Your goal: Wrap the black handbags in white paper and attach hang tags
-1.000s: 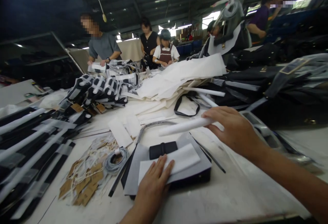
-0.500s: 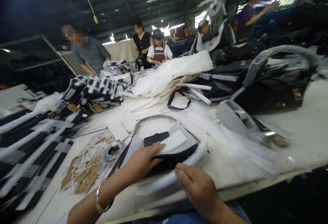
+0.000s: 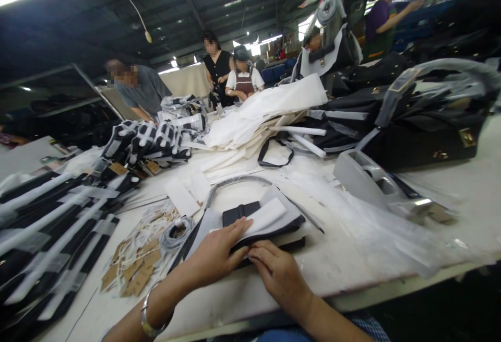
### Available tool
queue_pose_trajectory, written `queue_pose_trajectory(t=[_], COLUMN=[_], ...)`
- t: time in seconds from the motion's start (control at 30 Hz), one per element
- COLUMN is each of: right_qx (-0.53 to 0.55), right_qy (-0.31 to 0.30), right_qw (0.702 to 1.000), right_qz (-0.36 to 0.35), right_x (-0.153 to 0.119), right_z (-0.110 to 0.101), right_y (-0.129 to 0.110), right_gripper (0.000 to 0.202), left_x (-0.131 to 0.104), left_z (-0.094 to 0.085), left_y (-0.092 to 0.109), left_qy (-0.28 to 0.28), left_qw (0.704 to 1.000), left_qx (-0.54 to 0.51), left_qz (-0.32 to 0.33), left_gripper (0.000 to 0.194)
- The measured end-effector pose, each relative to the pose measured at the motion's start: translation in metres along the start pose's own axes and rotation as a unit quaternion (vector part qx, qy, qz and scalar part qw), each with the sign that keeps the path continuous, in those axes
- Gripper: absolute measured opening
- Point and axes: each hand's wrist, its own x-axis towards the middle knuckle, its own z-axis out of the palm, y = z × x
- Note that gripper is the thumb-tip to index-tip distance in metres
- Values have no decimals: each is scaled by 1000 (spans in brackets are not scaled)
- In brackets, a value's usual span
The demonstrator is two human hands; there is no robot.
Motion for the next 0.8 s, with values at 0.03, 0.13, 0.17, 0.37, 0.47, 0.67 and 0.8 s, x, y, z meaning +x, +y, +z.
queue_pose_trajectory(t=[0.03, 0.13, 0.17, 0.37, 0.47, 0.67, 0.8], right_qx=[29, 81, 86, -144, -285, -267, -261], right_qy=[-8, -53, -71, -88, -141, -147, -129], right_qw=[999, 991, 990, 975, 931, 932, 937], right_qz=[29, 93, 90, -146, -181, -196, -195], right_x=[2, 7, 7, 11, 22, 11, 0], right_z=[-2, -12, -18, -78, -97, -87, -82], right_y=[0, -1, -1, 14, 37, 78, 84], right_gripper=[17, 13, 13, 43, 54, 52, 58], left_x=[-2, -6, -7, -9, -8, -9, -8], left_z=[3, 16, 22, 50, 57, 69, 70], left_y=[-2, -5, -5, -4, -3, -1, 2], left_qy=[3, 18, 27, 101, 115, 137, 160], left_qw=[1000, 1000, 1000, 993, 990, 981, 972], left_qx=[-1, 3, 9, 65, 88, 139, 169], left_qz=[10, 17, 10, 3, 3, 0, 12], left_gripper=[70, 80, 79, 77, 79, 88, 81])
